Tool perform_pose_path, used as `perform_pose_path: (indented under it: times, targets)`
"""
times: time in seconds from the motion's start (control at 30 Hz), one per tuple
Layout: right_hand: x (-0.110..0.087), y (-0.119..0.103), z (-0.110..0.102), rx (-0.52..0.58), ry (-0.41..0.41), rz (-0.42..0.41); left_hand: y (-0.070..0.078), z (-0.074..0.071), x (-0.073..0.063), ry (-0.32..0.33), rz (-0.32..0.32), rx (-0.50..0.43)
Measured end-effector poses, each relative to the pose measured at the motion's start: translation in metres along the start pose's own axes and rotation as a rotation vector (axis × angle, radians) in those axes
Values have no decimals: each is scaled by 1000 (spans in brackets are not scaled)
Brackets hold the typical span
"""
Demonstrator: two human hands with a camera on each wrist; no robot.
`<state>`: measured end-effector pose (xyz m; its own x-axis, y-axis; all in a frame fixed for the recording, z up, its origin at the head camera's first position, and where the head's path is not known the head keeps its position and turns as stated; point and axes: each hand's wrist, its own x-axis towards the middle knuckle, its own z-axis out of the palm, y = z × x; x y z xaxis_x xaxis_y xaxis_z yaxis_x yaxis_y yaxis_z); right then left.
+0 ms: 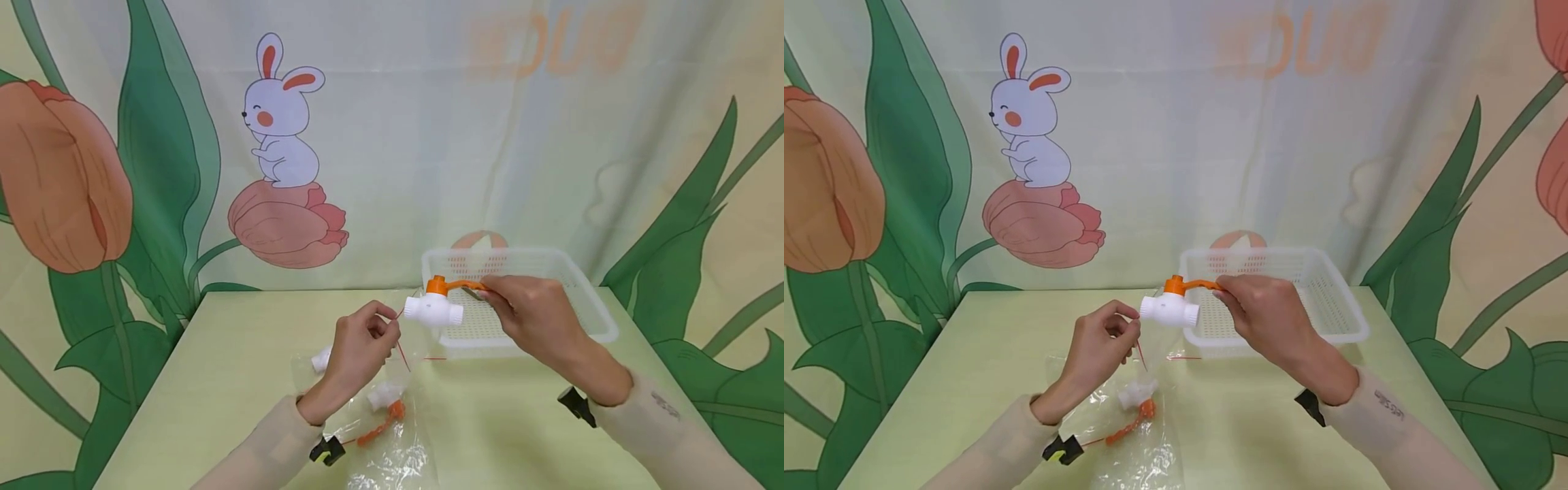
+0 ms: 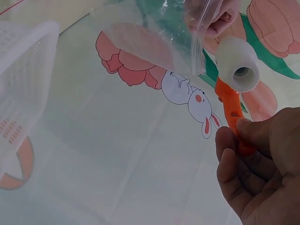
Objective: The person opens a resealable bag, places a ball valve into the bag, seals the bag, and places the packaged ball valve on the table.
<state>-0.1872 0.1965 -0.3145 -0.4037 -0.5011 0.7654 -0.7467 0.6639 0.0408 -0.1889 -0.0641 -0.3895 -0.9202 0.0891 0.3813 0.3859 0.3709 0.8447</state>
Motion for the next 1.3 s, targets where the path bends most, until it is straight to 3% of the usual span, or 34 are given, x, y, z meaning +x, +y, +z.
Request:
perform_pose_path:
  times: [0.37,0.7,1.03,1.3]
  targets:
    - [-1,-5,5,-84,-52,-39,5,-1,-1,2,5,-18]
    - [-4,-14,12,-173,-81,-100,8,2,-1,0,-32,-76]
    - [-2,-25,23,-217,-172,-86,12,7,-5,-14,18,-89]
    - [2,-33,28,-243,-214,-84,16,10,-6,-25,18,-101]
